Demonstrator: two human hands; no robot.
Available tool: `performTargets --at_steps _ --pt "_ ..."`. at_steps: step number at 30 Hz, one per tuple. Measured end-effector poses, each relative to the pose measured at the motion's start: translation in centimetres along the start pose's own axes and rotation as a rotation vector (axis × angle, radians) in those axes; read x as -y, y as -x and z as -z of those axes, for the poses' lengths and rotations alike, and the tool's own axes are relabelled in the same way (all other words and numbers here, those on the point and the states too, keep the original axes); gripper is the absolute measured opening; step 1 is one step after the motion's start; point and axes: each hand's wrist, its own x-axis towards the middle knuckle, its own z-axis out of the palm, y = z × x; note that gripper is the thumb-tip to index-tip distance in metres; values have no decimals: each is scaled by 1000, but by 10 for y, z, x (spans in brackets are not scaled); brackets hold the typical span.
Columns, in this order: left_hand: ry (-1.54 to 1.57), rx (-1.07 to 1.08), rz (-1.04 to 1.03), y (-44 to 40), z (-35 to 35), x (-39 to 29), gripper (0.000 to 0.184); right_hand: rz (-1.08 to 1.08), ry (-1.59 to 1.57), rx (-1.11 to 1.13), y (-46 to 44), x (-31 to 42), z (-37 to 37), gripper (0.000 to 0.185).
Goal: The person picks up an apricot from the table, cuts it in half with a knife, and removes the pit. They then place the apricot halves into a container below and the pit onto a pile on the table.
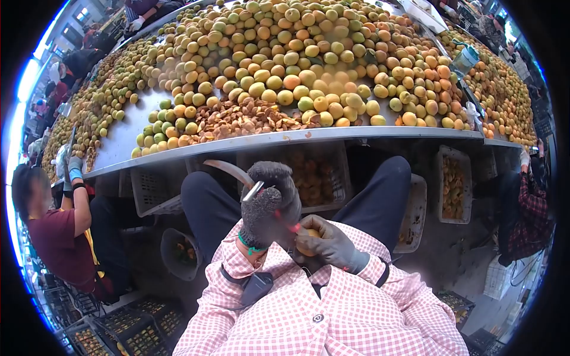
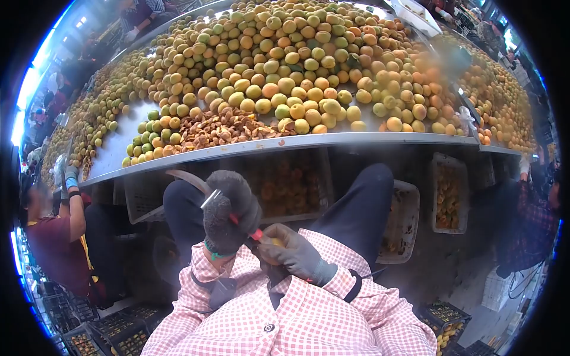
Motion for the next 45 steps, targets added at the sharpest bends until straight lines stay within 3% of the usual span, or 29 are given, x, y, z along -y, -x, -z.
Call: performTargets --at_steps 1,3,7,10,12,18,23,25,30,33,37,39,43,45 --pt "0 0 0 -2 -4 2 30 0 0 0 -1 -1 1 36" --pt "5 -269 -140 -6 -13 10 30 153 295 -75 -3 -2 1 35" --pt "47 -197 -115 -3 6 2 26 207 406 -72 2 6 -7 33" --pt "4 -178 -120 0 4 2 27 53 315 -105 5 12 -11 35" --pt "16 -174 -122 0 4 3 27 211 369 -64 1 4 -4 39" --pt "19 -139 -117 2 -4 1 27 324 414 -61 4 -3 -2 35" --pt "63 -136 -56 4 -5 1 25 315 347 -99 5 -4 -4 33" --pt "44 -40 -5 5 -3 0 22 314 369 -131 4 -6 -4 34" --pt "1 -102 13 5 -6 2 20 335 419 -232 2 -10 -10 31" --pt "44 -119 39 3 3 7 20 438 535 -185 -1 -14 -1 32" --pt "101 -109 38 2 11 9 21 395 605 -163 0 -3 2 33" --pt "98 -54 20 -1 11 3 21 74 175 -176 7 14 -10 33" --pt "43 -13 -88 -3 4 -6 21 171 89 -137 5 9 -10 34" --pt "47 -24 -113 -3 2 -8 21 300 276 -58 6 5 -6 34"
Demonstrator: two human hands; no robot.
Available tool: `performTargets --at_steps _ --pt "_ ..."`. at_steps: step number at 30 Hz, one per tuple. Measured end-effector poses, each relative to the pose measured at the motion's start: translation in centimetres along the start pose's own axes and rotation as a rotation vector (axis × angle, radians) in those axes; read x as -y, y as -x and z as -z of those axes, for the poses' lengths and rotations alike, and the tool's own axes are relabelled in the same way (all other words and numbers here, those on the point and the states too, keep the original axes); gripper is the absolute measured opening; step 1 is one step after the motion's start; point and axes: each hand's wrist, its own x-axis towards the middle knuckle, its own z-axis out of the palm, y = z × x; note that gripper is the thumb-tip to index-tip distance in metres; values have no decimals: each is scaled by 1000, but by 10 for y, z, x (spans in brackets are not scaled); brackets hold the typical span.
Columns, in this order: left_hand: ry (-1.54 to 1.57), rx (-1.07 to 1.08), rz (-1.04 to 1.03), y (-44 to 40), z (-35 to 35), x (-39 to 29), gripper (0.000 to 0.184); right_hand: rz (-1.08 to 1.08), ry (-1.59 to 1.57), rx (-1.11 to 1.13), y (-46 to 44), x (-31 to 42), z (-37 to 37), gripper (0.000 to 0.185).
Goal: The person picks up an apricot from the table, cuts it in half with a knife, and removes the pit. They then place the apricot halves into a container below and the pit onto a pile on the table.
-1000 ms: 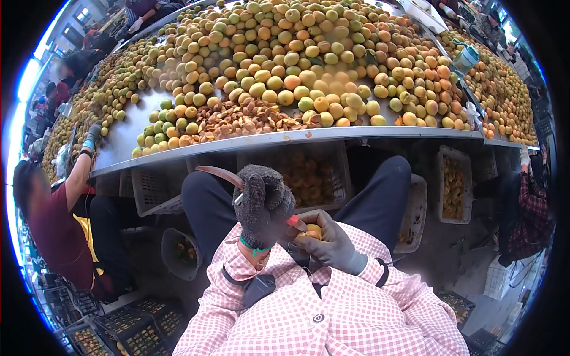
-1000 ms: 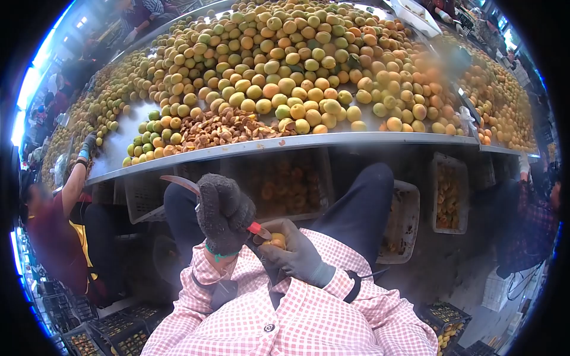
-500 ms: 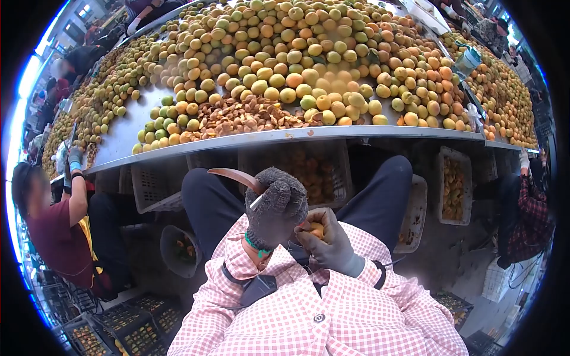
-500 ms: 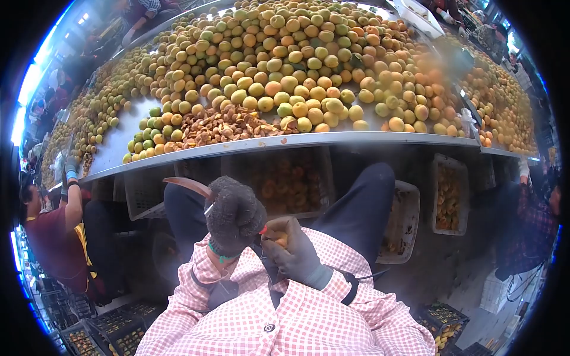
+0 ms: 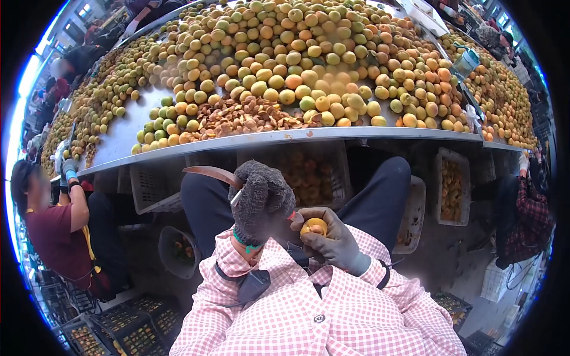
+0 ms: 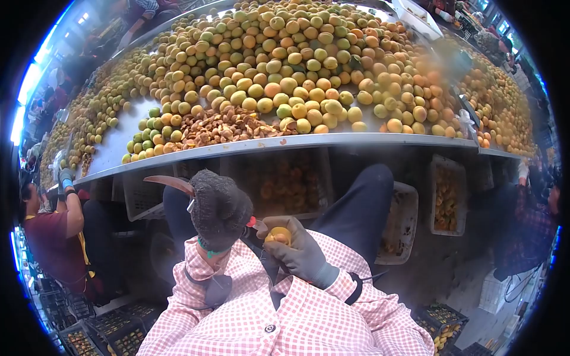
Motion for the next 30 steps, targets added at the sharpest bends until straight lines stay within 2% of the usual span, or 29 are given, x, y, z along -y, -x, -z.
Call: performTargets --at_steps 3,10,12,16,18,19,21,22,24,25,27,29,30 --pt "23 59 25 1 -2 1 20 24 -65 26 1 0 -2 35" --pt "46 -36 38 5 -7 11 17 -10 26 -72 3 -4 -3 32" --pt "62 -75 38 5 -11 12 17 129 16 -87 1 -10 -5 33" --pt "69 -63 50 3 -14 14 17 152 -89 -128 1 -6 -9 31" --pt "69 -49 82 3 -13 14 18 -5 -34 -150 0 -1 -8 29" --pt "61 -88 100 3 -12 14 19 -6 -36 -149 0 3 -8 29" --pt "53 -124 122 3 -12 15 19 -194 -212 -149 1 10 -9 31" --pt "50 -111 115 2 -13 14 20 -192 -212 -151 1 7 -9 31" --pt "47 -97 109 -2 -16 13 21 107 27 -127 2 -1 -13 33" --pt "48 -47 75 -6 -19 12 22 109 27 -128 0 0 -16 33" --pt "51 5 41 -8 -26 7 22 408 46 -136 -1 4 -20 30" --pt "14 -44 91 -6 -32 -1 20 321 12 -85 -1 17 -14 31" --pt "10 -44 92 -3 -33 0 20 26 -154 -33 2 33 -13 32"
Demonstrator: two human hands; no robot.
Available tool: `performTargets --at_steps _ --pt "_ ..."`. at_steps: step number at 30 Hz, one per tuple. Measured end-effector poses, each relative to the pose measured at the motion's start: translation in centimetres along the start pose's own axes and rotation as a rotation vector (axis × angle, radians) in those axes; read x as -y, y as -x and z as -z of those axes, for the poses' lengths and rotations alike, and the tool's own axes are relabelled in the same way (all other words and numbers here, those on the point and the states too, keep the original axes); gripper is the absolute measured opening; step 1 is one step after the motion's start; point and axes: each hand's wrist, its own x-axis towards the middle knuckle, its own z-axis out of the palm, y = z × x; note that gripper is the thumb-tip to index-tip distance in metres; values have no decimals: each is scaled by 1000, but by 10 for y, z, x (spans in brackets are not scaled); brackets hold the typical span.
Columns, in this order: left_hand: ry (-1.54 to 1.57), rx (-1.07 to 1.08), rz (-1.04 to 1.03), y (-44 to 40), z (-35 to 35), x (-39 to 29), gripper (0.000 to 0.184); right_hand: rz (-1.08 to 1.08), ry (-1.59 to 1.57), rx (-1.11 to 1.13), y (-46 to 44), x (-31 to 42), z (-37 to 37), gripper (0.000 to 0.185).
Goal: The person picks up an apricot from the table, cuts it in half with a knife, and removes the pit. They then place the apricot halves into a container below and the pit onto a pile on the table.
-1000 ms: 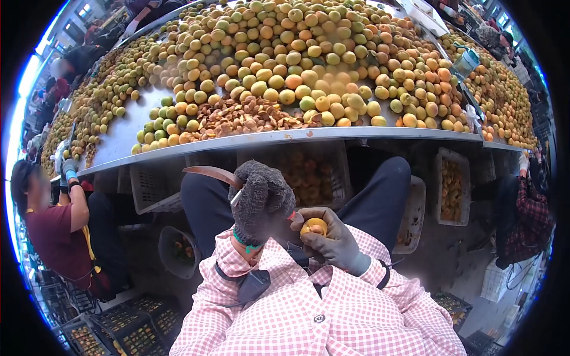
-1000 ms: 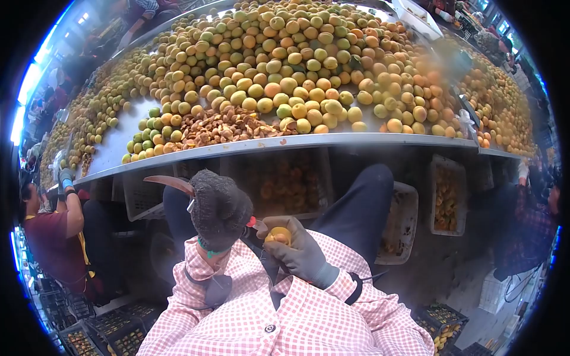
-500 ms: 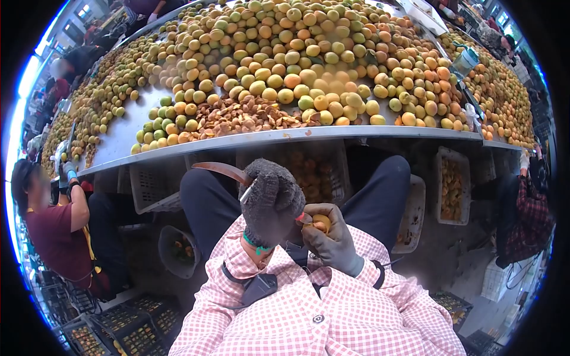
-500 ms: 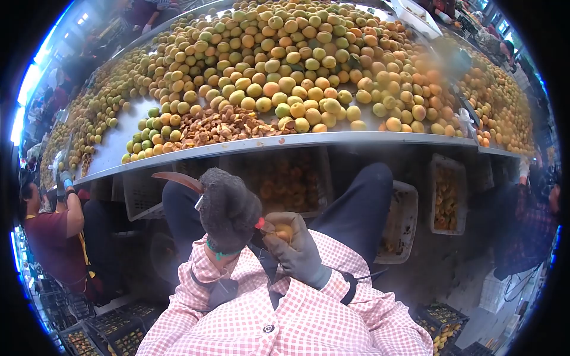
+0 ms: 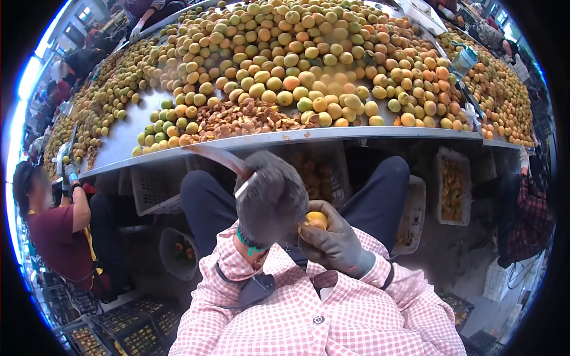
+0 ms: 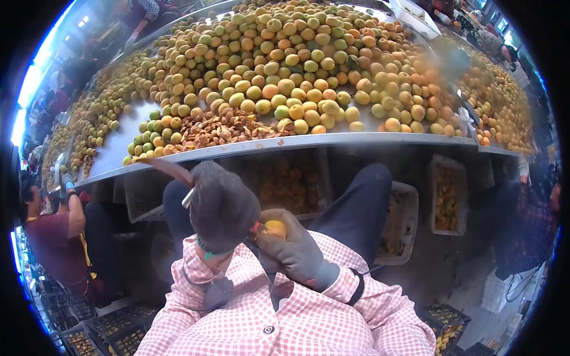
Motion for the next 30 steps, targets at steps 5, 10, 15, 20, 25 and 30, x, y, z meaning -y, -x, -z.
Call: performTargets --at_steps 5,10,15,20,25,30 --pt "-477 234 -93 6 3 -10 17 -212 -41 -26 3 8 -9 37" --pt "188 299 115 1 -2 -7 17 398 393 -32 0 -17 -11 38" --pt "210 281 129 -1 -5 -7 15 720 692 153 -9 -1 -1 37" --pt "26 -12 99 -9 -4 7 27 919 807 48 -20 -32 20 36" --pt "186 -103 205 -9 -1 13 27 322 274 -26 0 -39 13 32" --pt "-42 -7 137 -8 0 12 26 210 172 118 4 -11 12 35"
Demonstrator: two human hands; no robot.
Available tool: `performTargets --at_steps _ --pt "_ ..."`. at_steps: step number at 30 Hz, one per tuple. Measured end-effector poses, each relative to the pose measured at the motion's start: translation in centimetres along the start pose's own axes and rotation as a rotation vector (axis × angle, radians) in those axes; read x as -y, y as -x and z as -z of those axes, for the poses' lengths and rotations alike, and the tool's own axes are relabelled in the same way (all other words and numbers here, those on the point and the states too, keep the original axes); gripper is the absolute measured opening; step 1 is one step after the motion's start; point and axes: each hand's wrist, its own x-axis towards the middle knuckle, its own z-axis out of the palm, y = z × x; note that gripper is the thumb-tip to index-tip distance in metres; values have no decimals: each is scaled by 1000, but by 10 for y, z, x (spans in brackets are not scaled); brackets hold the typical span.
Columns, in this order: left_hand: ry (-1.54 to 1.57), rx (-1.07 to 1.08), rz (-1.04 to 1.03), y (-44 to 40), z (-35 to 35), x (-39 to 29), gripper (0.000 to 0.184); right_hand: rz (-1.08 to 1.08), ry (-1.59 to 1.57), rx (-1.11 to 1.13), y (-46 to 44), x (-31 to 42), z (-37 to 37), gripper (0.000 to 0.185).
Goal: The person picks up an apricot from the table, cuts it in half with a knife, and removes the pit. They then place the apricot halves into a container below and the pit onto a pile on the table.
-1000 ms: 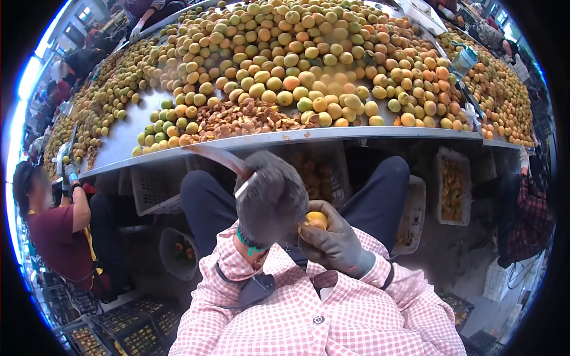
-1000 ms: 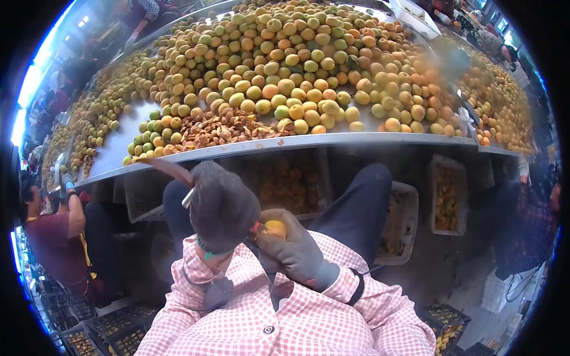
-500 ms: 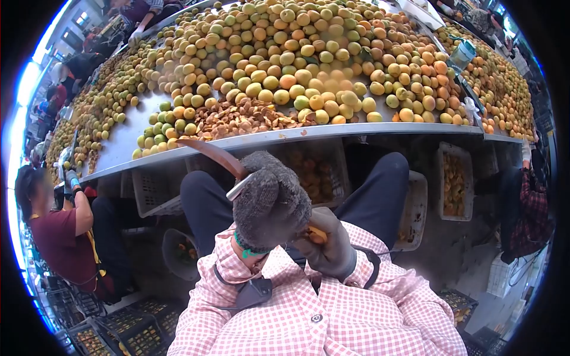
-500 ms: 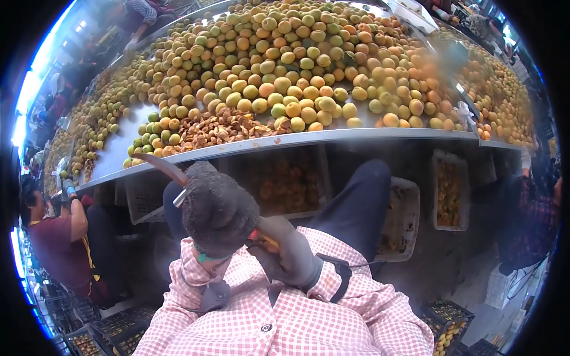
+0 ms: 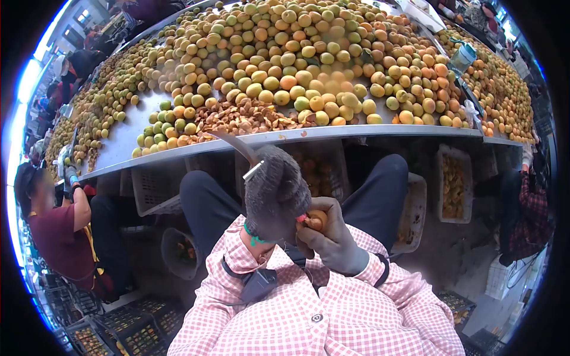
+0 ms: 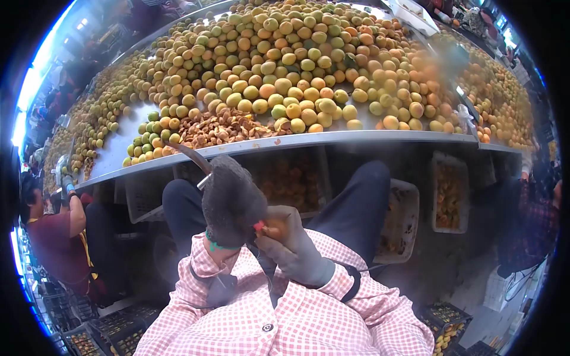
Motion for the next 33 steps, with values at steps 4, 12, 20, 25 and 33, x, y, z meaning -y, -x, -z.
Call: performTargets --at_steps 4,12,20,25,33 --pt "104 -31 -16 -5 6 -3 28 -55 -149 7 -4 0 2 31" --pt "236 -16 16 -3 31 -18 32 -323 -124 -131 -23 -6 17 48" --pt "375 -86 -140 17 67 -63 31 -422 -370 -434 -67 -52 32 49" --pt "434 -243 -213 34 99 -73 31 -40 544 -449 -83 -93 54 42" --pt "544 -398 -230 53 148 -77 31 -143 130 -140 -165 -29 4 33"
